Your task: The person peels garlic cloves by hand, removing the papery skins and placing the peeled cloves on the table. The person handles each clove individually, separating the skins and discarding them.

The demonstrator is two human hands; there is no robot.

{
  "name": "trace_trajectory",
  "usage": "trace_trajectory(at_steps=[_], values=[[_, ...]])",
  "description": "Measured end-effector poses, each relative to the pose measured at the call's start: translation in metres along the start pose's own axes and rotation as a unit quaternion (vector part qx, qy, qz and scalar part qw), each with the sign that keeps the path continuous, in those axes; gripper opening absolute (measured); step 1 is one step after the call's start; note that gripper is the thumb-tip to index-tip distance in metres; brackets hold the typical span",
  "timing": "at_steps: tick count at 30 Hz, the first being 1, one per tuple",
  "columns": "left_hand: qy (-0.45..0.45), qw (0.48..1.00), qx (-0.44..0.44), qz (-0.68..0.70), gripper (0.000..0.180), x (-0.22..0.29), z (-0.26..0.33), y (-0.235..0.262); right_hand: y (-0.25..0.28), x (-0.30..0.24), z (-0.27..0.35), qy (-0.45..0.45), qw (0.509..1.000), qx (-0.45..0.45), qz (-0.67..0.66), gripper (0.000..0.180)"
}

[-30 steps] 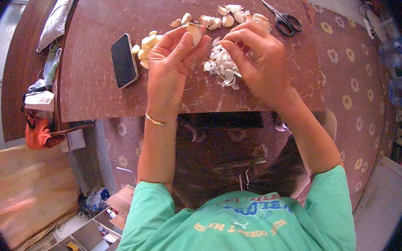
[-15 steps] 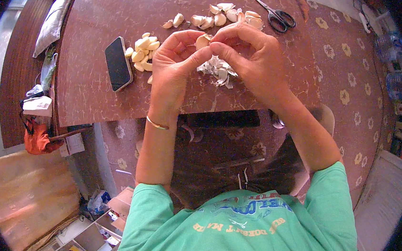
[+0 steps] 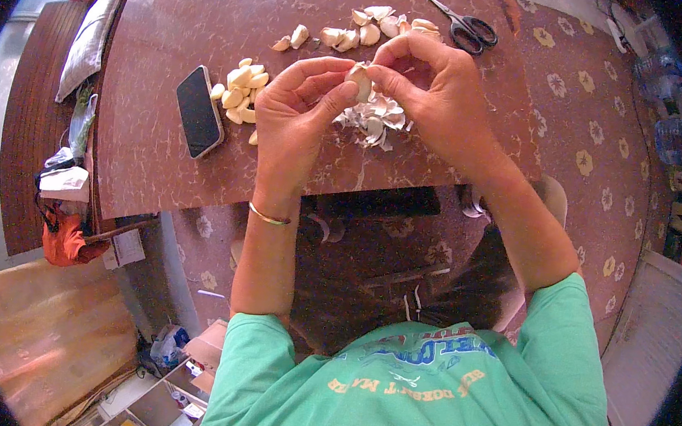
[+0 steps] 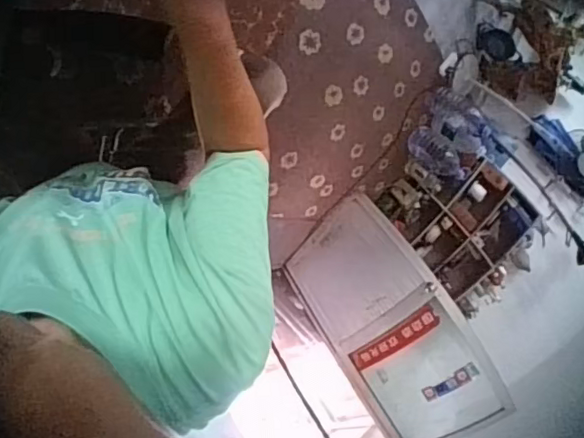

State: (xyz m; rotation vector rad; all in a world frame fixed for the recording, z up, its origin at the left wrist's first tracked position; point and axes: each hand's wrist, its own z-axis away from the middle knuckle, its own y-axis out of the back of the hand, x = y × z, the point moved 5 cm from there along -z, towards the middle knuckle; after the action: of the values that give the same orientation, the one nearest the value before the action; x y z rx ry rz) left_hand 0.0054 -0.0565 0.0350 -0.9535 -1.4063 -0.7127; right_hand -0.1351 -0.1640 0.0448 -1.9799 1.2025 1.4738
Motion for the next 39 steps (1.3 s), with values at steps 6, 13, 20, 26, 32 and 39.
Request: trace_trajectory(at_steps=[6,13,20,26,32,39], values=[[-0.024,0.999,0.039,-0.021,0.026,-0.001,0.0,0.005,-0.007,-0.006,0.003,0.022,0.999,-0.042,0.022,0.013],[-0.037,0.998,0.043,-0.041,0.027,0.001,-0.001,0.004,-0.004,0.003,0.001,0.01,0.998,0.061,-0.025,0.011],[-0.068,0.992,0.056,-0.088,0.027,0.005,0.003,-0.004,-0.002,0.002,0.0,0.035,0.997,0.063,-0.003,0.011],[-0.076,0.989,0.062,-0.108,0.026,0.006,0.005,-0.005,-0.001,-0.001,-0.001,0.058,0.996,0.059,0.033,0.011],[-0.081,0.987,0.078,-0.117,0.025,0.007,0.007,-0.004,-0.003,-0.001,-0.003,0.076,0.996,0.037,0.004,0.012],[-0.067,0.989,0.105,-0.076,0.027,0.004,0.001,0.012,-0.009,-0.01,0.002,0.074,0.997,0.028,-0.009,0.009]])
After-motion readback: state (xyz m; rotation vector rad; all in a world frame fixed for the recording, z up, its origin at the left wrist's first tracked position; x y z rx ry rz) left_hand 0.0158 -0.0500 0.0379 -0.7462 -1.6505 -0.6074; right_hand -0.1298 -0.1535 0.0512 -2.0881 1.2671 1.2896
